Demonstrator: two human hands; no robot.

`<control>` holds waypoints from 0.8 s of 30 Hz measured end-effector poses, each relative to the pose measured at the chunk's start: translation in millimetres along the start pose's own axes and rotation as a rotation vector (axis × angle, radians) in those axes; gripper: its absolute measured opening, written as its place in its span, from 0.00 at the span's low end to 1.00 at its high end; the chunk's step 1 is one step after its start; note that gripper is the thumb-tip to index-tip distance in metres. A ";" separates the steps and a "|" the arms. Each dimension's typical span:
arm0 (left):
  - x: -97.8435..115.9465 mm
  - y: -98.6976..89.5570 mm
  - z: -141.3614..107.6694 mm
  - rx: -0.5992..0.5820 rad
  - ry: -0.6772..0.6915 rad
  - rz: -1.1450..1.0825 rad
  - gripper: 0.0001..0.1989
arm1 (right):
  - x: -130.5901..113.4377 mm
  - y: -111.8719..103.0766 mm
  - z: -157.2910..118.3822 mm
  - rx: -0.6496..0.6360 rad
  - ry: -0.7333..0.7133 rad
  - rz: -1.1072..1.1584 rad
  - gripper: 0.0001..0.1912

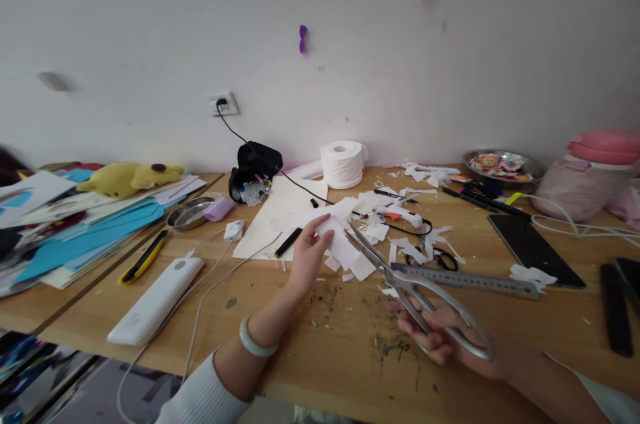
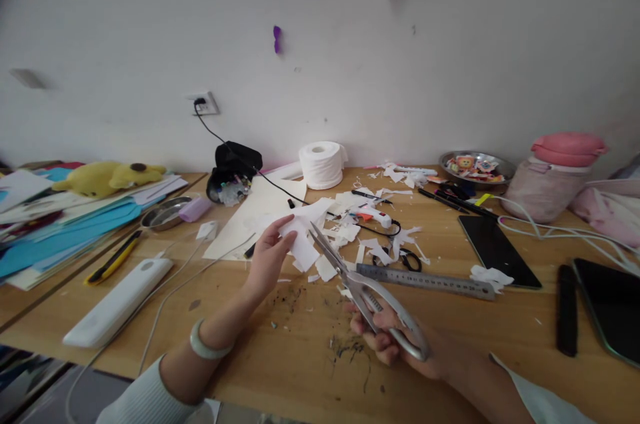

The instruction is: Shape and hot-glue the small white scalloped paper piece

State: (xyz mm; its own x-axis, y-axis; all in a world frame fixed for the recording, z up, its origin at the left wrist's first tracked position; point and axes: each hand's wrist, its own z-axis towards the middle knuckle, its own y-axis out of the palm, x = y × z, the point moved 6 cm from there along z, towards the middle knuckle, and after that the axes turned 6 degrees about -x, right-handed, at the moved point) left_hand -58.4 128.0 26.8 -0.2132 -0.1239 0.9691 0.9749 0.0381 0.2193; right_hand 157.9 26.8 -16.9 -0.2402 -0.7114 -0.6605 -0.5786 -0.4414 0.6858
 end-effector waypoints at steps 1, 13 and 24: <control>-0.7 0.1 -0.3 0.003 -0.004 0.006 0.20 | -0.3 0.5 -0.5 -0.005 -0.002 -0.003 0.20; -2.6 1.6 -0.6 0.004 0.005 0.045 0.13 | 2.4 3.7 1.0 -0.056 0.013 -0.020 0.19; 0.6 15.3 -6.6 -0.153 -0.031 0.184 0.11 | -2.0 9.5 0.6 -0.036 0.012 -0.044 0.19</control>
State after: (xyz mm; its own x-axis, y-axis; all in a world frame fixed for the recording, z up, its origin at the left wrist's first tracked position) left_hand -43.2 122.0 29.9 -0.0303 -0.0986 0.9947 0.9954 -0.0939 0.0210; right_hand 152.5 24.3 -9.2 -0.2060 -0.6974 -0.6864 -0.5602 -0.4911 0.6671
